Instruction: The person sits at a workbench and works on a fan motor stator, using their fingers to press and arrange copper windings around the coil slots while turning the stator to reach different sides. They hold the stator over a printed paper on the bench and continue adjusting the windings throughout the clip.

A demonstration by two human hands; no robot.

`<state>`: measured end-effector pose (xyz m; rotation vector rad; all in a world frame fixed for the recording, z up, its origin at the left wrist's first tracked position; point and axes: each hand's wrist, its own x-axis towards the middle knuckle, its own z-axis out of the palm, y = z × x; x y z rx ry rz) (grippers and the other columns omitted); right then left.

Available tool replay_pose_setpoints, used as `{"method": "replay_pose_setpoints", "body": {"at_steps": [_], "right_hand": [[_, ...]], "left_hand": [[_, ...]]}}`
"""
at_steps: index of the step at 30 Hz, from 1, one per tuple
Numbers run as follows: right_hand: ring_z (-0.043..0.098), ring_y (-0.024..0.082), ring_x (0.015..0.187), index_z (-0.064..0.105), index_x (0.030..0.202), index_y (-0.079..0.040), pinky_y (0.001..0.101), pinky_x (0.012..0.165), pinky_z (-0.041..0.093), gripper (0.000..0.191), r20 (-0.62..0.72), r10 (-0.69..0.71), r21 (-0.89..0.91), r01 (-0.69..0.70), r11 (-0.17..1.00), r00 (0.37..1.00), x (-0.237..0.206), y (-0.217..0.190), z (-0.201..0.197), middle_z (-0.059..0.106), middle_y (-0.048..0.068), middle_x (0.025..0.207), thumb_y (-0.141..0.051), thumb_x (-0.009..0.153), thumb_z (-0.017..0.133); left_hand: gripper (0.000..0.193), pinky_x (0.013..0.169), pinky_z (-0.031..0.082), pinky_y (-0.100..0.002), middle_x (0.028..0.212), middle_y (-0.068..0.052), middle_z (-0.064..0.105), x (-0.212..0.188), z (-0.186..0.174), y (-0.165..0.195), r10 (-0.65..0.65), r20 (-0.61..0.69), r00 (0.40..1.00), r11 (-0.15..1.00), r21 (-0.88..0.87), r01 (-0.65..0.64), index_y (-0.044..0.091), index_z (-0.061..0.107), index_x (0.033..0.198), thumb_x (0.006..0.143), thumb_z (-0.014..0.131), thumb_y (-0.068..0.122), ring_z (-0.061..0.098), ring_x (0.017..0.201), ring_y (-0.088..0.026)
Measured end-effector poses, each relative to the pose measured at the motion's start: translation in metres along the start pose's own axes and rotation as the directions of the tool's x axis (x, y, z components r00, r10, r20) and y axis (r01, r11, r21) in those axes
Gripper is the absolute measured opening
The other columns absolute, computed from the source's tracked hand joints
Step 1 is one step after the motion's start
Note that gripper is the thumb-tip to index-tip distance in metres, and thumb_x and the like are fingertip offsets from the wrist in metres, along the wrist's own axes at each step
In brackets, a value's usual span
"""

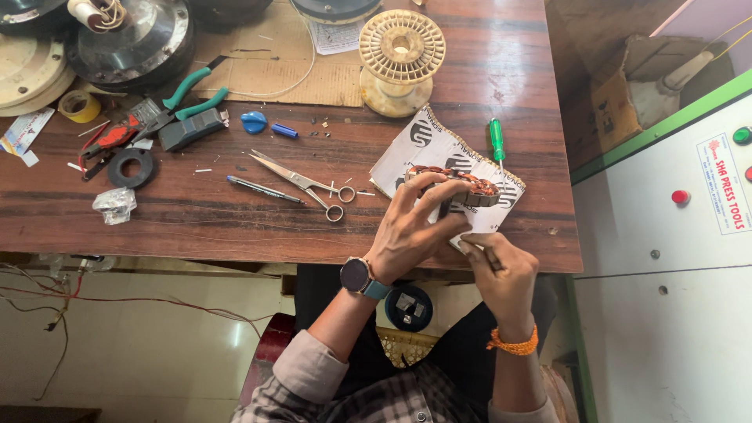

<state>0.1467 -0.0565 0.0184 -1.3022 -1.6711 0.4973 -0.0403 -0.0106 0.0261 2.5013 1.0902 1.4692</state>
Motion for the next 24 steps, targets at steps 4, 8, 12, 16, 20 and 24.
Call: {"method": "replay_pose_setpoints", "body": {"at_steps": [4, 8, 12, 16, 20, 24], "right_hand": [[0.042, 0.002, 0.054, 0.073, 0.101, -0.004, 0.0246, 0.049, 0.032, 0.008, -0.035, -0.054, -0.026, 0.053, 0.998, 0.998, 0.014, -0.016, -0.011, 0.058, -0.004, 0.066, -0.007, 0.094, 0.075], [0.032, 0.006, 0.052, 0.076, 0.1, -0.005, 0.0288, 0.048, 0.025, 0.01, -0.06, -0.031, -0.06, 0.027, 0.998, 0.998, 0.041, -0.029, -0.015, 0.045, -0.004, 0.058, -0.011, 0.093, 0.079], [0.033, 0.007, 0.055, 0.075, 0.1, -0.002, 0.0294, 0.05, 0.027, 0.012, -0.024, -0.073, -0.099, 0.07, 0.993, 0.997, 0.074, -0.039, -0.013, 0.04, -0.002, 0.061, -0.013, 0.096, 0.08], [0.036, 0.005, 0.052, 0.076, 0.099, -0.002, 0.0286, 0.047, 0.029, 0.013, 0.109, 0.012, -0.129, 0.002, 0.992, 0.994, 0.105, -0.043, -0.01, 0.044, -0.001, 0.056, -0.012, 0.092, 0.079], [0.047, -0.001, 0.055, 0.076, 0.096, -0.003, 0.0236, 0.048, 0.037, 0.009, 0.272, 0.135, -0.058, -0.124, 0.991, 0.953, 0.132, -0.032, -0.008, 0.058, -0.005, 0.059, -0.009, 0.09, 0.077], [0.045, -0.001, 0.059, 0.076, 0.094, -0.001, 0.0232, 0.05, 0.035, 0.007, 0.349, 0.214, 0.046, -0.244, 0.969, 0.912, 0.14, -0.008, -0.01, 0.059, -0.008, 0.064, -0.007, 0.09, 0.076]], "left_hand": [[0.019, 0.11, 0.054, -0.042, 0.137, -0.003, 0.062, 0.006, 0.003, 0.001, -0.054, -0.113, 0.992, 0.997, -0.062, 0.047, 0.009, 0.066, 0.096, 0.088, 0.082, 0.012, 0.057, 0.129, -0.027], [0.019, 0.102, 0.057, -0.039, 0.129, -0.005, 0.068, 0.008, 0.001, 0.002, -0.106, -0.197, 0.975, 0.993, -0.07, 0.094, 0.006, 0.063, 0.091, 0.089, 0.082, 0.009, 0.063, 0.123, -0.027], [0.019, 0.099, 0.059, -0.039, 0.126, -0.006, 0.071, 0.011, 0.0, 0.004, -0.109, -0.232, 0.967, 0.994, -0.059, 0.098, 0.006, 0.064, 0.09, 0.088, 0.082, 0.008, 0.065, 0.12, -0.027], [0.02, 0.101, 0.058, -0.041, 0.125, -0.005, 0.07, 0.014, 0.002, 0.007, -0.109, -0.267, 0.958, 0.994, -0.041, 0.101, 0.006, 0.063, 0.089, 0.087, 0.083, 0.008, 0.066, 0.119, -0.026], [0.022, 0.1, 0.059, -0.039, 0.124, -0.004, 0.07, 0.013, 0.002, 0.011, -0.142, -0.262, 0.955, 0.99, -0.059, 0.131, 0.006, 0.061, 0.087, 0.088, 0.082, 0.007, 0.066, 0.118, -0.025], [0.021, 0.097, 0.058, -0.038, 0.123, -0.001, 0.07, 0.014, 0.004, 0.014, -0.154, -0.222, 0.963, 0.988, -0.055, 0.145, 0.007, 0.058, 0.09, 0.088, 0.079, 0.007, 0.062, 0.119, -0.026]]}}
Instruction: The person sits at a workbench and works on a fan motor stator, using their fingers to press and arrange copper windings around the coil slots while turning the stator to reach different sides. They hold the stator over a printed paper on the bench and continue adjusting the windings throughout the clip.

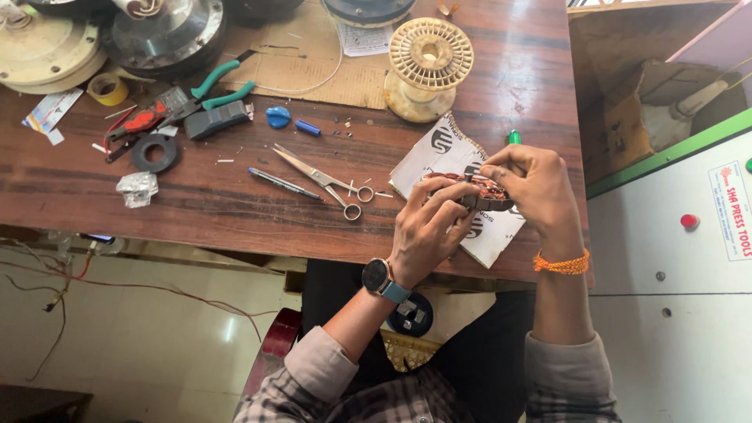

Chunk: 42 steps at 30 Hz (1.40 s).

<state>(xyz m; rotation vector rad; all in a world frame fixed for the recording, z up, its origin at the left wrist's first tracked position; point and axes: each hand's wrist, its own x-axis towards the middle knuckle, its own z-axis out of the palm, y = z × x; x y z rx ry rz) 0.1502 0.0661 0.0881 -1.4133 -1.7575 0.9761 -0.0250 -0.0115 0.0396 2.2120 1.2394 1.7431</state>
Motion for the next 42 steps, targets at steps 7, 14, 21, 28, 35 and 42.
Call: {"method": "replay_pose_setpoints", "body": {"at_steps": [7, 14, 21, 28, 35, 42], "right_hand": [[0.048, -0.001, 0.066, 0.074, 0.097, 0.001, 0.0194, 0.057, 0.036, 0.004, -0.12, -0.022, 0.162, 0.041, 0.986, 0.992, -0.031, 0.046, -0.023, 0.061, -0.005, 0.074, -0.002, 0.094, 0.075], [0.071, 0.008, 0.08, 0.076, 0.099, 0.0, 0.0243, 0.073, 0.059, 0.014, -0.081, -0.236, -0.003, 0.237, 0.972, 0.968, -0.086, 0.053, -0.032, 0.077, 0.004, 0.088, 0.005, 0.089, 0.068], [0.073, 0.022, 0.071, 0.077, 0.097, -0.003, 0.0342, 0.065, 0.057, 0.013, -0.026, -0.397, -0.286, 0.373, 0.883, 0.918, -0.091, 0.046, 0.015, 0.075, 0.013, 0.085, 0.0, 0.085, 0.074], [0.072, 0.021, 0.073, 0.075, 0.096, -0.004, 0.0328, 0.066, 0.055, 0.013, -0.087, -0.493, -0.32, 0.444, 0.837, 0.866, -0.108, 0.038, 0.027, 0.075, 0.011, 0.086, -0.001, 0.083, 0.073], [0.048, 0.003, 0.062, 0.075, 0.1, -0.004, 0.0229, 0.055, 0.037, 0.01, -0.34, -0.196, -0.088, 0.177, 0.98, 0.92, -0.108, 0.018, 0.017, 0.062, -0.002, 0.071, -0.009, 0.093, 0.078], [0.038, 0.002, 0.057, 0.075, 0.098, -0.003, 0.0239, 0.05, 0.03, 0.009, -0.289, -0.212, -0.102, 0.19, 0.976, 0.933, -0.095, 0.001, 0.014, 0.051, -0.006, 0.062, -0.011, 0.093, 0.078]], "left_hand": [[0.035, 0.089, 0.056, -0.033, 0.121, 0.005, 0.07, 0.003, 0.001, 0.0, -0.079, 0.1, 0.992, 0.993, -0.085, 0.087, 0.013, 0.056, 0.123, 0.094, 0.075, 0.009, 0.06, 0.11, -0.022], [0.054, 0.082, 0.054, -0.028, 0.127, 0.011, 0.072, 0.008, 0.002, -0.004, -0.072, 0.283, 0.956, 0.997, -0.008, 0.078, 0.032, 0.059, 0.139, 0.093, 0.073, 0.009, 0.055, 0.099, -0.02], [0.056, 0.097, 0.058, -0.03, 0.147, 0.006, 0.048, 0.005, -0.001, -0.005, 0.07, 0.349, 0.934, 0.991, 0.083, -0.105, 0.04, 0.07, 0.129, 0.086, 0.072, 0.004, 0.047, 0.124, -0.026], [0.031, 0.105, 0.057, -0.035, 0.154, 0.001, 0.042, -0.003, 0.001, -0.012, 0.156, 0.289, 0.945, 0.984, 0.037, -0.174, 0.028, 0.07, 0.11, 0.083, 0.082, 0.018, 0.045, 0.132, -0.026], [0.022, 0.105, 0.059, -0.039, 0.133, 0.0, 0.065, -0.003, 0.003, -0.017, 0.101, 0.083, 0.991, 0.993, -0.063, -0.096, 0.008, 0.059, 0.092, 0.089, 0.081, 0.008, 0.064, 0.122, -0.026], [0.028, 0.106, 0.054, -0.039, 0.133, -0.002, 0.056, -0.002, 0.01, -0.016, 0.089, 0.18, 0.98, 0.994, -0.08, -0.076, 0.014, 0.07, 0.111, 0.085, 0.08, 0.014, 0.051, 0.126, -0.027]]}}
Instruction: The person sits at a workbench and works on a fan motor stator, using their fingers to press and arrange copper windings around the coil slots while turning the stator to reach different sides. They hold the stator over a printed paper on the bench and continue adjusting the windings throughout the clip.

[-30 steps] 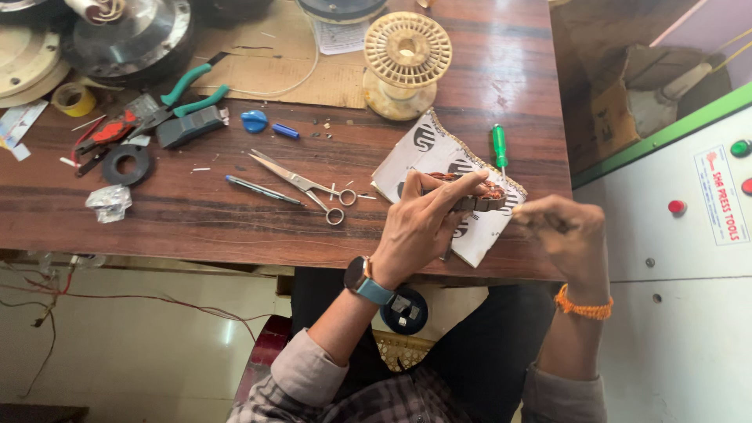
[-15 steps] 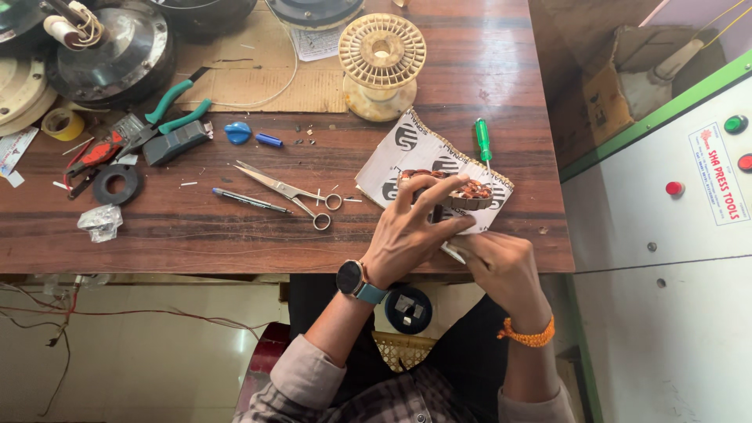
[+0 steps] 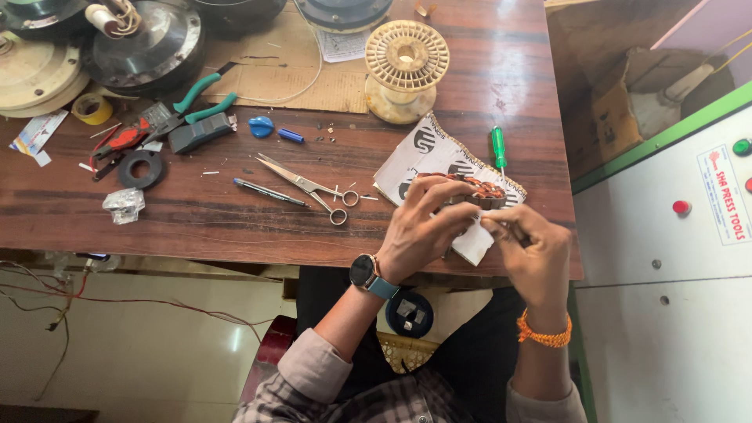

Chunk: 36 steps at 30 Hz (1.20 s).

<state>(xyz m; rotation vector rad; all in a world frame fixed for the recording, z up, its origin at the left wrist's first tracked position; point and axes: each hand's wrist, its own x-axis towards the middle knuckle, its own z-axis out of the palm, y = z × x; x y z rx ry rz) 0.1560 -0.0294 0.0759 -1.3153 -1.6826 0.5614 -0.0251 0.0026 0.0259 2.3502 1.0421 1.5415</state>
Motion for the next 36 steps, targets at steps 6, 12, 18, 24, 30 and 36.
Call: {"method": "replay_pose_setpoints", "body": {"at_steps": [6, 12, 18, 24, 30, 36], "right_hand": [[0.037, 0.004, 0.051, 0.078, 0.096, -0.004, 0.026, 0.047, 0.03, 0.009, 0.14, 0.129, -0.044, -0.124, 0.991, 0.982, -0.02, 0.0, 0.008, 0.049, 0.0, 0.055, -0.008, 0.088, 0.077], [0.062, 0.005, 0.06, 0.075, 0.1, -0.002, 0.0269, 0.055, 0.05, 0.013, 0.18, -0.037, 0.031, 0.032, 0.999, 0.983, -0.032, 0.002, 0.014, 0.072, 0.006, 0.075, -0.007, 0.088, 0.073], [0.06, 0.011, 0.054, 0.077, 0.096, -0.002, 0.0304, 0.053, 0.049, 0.011, 0.222, 0.09, -0.094, -0.071, 0.993, 0.971, -0.034, 0.001, 0.018, 0.071, 0.01, 0.07, -0.008, 0.086, 0.077], [0.06, 0.001, 0.065, 0.075, 0.098, -0.004, 0.0245, 0.053, 0.048, 0.01, -0.007, -0.095, 0.139, 0.095, 0.986, 0.995, -0.028, 0.01, 0.015, 0.073, -0.001, 0.081, -0.013, 0.094, 0.073], [0.035, 0.003, 0.056, 0.074, 0.095, -0.002, 0.0253, 0.05, 0.028, 0.015, -0.097, 0.032, 0.007, -0.032, 0.999, 0.995, 0.007, 0.005, 0.016, 0.045, -0.004, 0.06, -0.016, 0.095, 0.079], [0.037, 0.003, 0.055, 0.072, 0.096, 0.0, 0.0257, 0.048, 0.031, 0.012, -0.018, 0.032, -0.013, -0.033, 0.999, 0.999, 0.038, -0.007, 0.016, 0.047, -0.003, 0.059, -0.011, 0.095, 0.077]], "left_hand": [[0.031, 0.117, 0.047, -0.042, 0.138, 0.0, 0.05, -0.002, 0.002, 0.0, 0.056, 0.058, 0.997, 0.998, 0.001, -0.056, 0.023, 0.072, 0.114, 0.085, 0.082, 0.023, 0.044, 0.132, -0.024], [0.019, 0.117, 0.051, -0.038, 0.142, 0.004, 0.053, -0.004, -0.003, -0.005, 0.015, 0.068, 0.998, 0.999, -0.03, -0.013, 0.022, 0.071, 0.096, 0.084, 0.084, 0.027, 0.046, 0.135, -0.024], [0.02, 0.115, 0.05, -0.041, 0.142, 0.0, 0.05, -0.006, -0.007, -0.007, 0.08, 0.093, 0.992, 0.997, 0.014, -0.082, 0.025, 0.08, 0.102, 0.081, 0.083, 0.024, 0.044, 0.134, -0.027], [0.016, 0.111, 0.052, -0.038, 0.136, 0.002, 0.062, -0.003, -0.005, -0.009, 0.013, -0.022, 1.0, 1.0, -0.004, -0.013, 0.018, 0.072, 0.092, 0.083, 0.085, 0.021, 0.054, 0.128, -0.023], [0.019, 0.104, 0.055, -0.04, 0.128, -0.003, 0.068, 0.003, -0.014, 0.002, -0.034, -0.097, 0.995, 0.999, -0.029, 0.031, 0.006, 0.064, 0.091, 0.086, 0.082, 0.009, 0.062, 0.124, -0.027], [0.019, 0.097, 0.058, -0.038, 0.124, -0.003, 0.069, 0.006, -0.014, 0.009, -0.053, -0.145, 0.988, 0.999, 0.001, 0.054, 0.005, 0.063, 0.09, 0.086, 0.082, 0.007, 0.064, 0.12, -0.027]]}}
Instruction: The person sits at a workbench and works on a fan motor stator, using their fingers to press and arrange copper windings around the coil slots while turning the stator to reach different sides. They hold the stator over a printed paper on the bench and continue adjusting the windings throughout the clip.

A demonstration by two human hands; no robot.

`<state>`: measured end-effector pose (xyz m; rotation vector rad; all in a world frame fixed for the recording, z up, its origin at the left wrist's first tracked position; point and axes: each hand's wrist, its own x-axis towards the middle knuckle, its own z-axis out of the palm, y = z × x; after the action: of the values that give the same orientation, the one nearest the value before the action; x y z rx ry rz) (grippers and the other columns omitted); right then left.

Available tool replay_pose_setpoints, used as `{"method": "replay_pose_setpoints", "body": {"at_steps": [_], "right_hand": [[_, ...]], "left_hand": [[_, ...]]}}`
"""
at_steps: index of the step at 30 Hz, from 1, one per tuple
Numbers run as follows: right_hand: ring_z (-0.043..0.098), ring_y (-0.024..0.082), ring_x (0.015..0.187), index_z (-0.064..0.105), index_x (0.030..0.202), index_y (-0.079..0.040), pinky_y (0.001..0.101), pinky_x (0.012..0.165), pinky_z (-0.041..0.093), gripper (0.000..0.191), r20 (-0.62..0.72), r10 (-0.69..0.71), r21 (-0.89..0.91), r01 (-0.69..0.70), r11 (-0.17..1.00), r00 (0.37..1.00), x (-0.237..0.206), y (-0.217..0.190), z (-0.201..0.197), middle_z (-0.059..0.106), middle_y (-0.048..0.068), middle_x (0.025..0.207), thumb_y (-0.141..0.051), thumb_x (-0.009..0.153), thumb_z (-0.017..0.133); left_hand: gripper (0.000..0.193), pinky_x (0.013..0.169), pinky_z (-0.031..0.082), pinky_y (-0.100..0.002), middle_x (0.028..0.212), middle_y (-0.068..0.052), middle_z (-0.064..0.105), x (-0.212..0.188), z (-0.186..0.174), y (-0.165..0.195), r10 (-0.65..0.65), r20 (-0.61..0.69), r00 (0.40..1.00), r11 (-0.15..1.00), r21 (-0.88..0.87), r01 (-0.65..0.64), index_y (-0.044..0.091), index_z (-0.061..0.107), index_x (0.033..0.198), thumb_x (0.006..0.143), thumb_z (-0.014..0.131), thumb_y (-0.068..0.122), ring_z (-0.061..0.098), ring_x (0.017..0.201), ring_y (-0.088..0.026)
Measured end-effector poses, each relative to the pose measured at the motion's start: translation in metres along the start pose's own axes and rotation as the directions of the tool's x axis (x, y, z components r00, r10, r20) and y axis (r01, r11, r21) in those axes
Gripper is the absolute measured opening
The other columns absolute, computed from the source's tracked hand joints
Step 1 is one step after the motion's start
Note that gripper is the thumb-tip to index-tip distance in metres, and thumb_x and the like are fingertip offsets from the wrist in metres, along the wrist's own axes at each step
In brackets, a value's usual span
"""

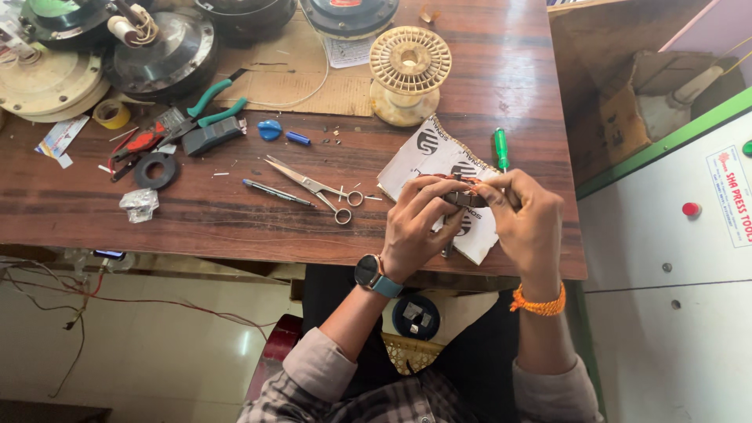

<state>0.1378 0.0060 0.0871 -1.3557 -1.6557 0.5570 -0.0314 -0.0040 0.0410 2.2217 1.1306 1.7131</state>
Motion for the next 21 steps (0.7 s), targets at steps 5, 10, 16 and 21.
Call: {"method": "replay_pose_setpoints", "body": {"at_steps": [5, 10, 16, 21], "right_hand": [[0.037, 0.003, 0.057, 0.075, 0.098, -0.001, 0.027, 0.049, 0.032, 0.01, 0.128, 0.052, -0.034, -0.048, 0.998, 0.99, 0.021, 0.002, -0.007, 0.048, -0.001, 0.059, -0.01, 0.094, 0.076], [0.05, 0.001, 0.06, 0.074, 0.097, -0.001, 0.0242, 0.052, 0.041, 0.012, 0.237, 0.078, -0.049, -0.068, 0.996, 0.968, 0.046, 0.011, -0.005, 0.063, -0.003, 0.065, -0.012, 0.093, 0.074], [0.05, 0.001, 0.059, 0.077, 0.095, -0.002, 0.0243, 0.052, 0.04, 0.012, 0.226, 0.088, -0.09, -0.069, 0.993, 0.97, 0.06, 0.02, 0.001, 0.061, -0.002, 0.065, -0.012, 0.089, 0.076], [0.041, 0.003, 0.058, 0.076, 0.098, -0.002, 0.0248, 0.05, 0.034, 0.011, 0.057, 0.03, -0.04, -0.028, 0.999, 0.998, 0.029, 0.027, -0.013, 0.055, -0.002, 0.063, -0.01, 0.091, 0.078]], "left_hand": [[0.017, 0.098, 0.058, -0.039, 0.125, -0.002, 0.067, -0.002, 0.002, 0.001, 0.032, 0.026, 0.999, 0.998, 0.046, -0.033, 0.007, 0.067, 0.093, 0.085, 0.082, 0.007, 0.062, 0.121, -0.027], [0.022, 0.103, 0.057, -0.041, 0.131, -0.001, 0.063, -0.005, 0.003, 0.003, 0.072, 0.06, 0.996, 0.991, 0.11, -0.079, 0.01, 0.068, 0.101, 0.084, 0.082, 0.008, 0.059, 0.124, -0.026], [0.047, 0.094, 0.057, -0.042, 0.124, -0.001, 0.057, 0.003, 0.006, 0.011, -0.075, 0.089, 0.993, 0.992, 0.105, 0.066, 0.013, 0.065, 0.127, 0.084, 0.084, 0.021, 0.054, 0.117, -0.027], [0.049, 0.078, 0.058, -0.034, 0.113, 0.002, 0.058, 0.009, 0.002, 0.016, -0.217, 0.188, 0.958, 0.97, 0.152, 0.19, 0.028, 0.069, 0.127, 0.081, 0.084, 0.019, 0.052, 0.101, -0.025]]}}
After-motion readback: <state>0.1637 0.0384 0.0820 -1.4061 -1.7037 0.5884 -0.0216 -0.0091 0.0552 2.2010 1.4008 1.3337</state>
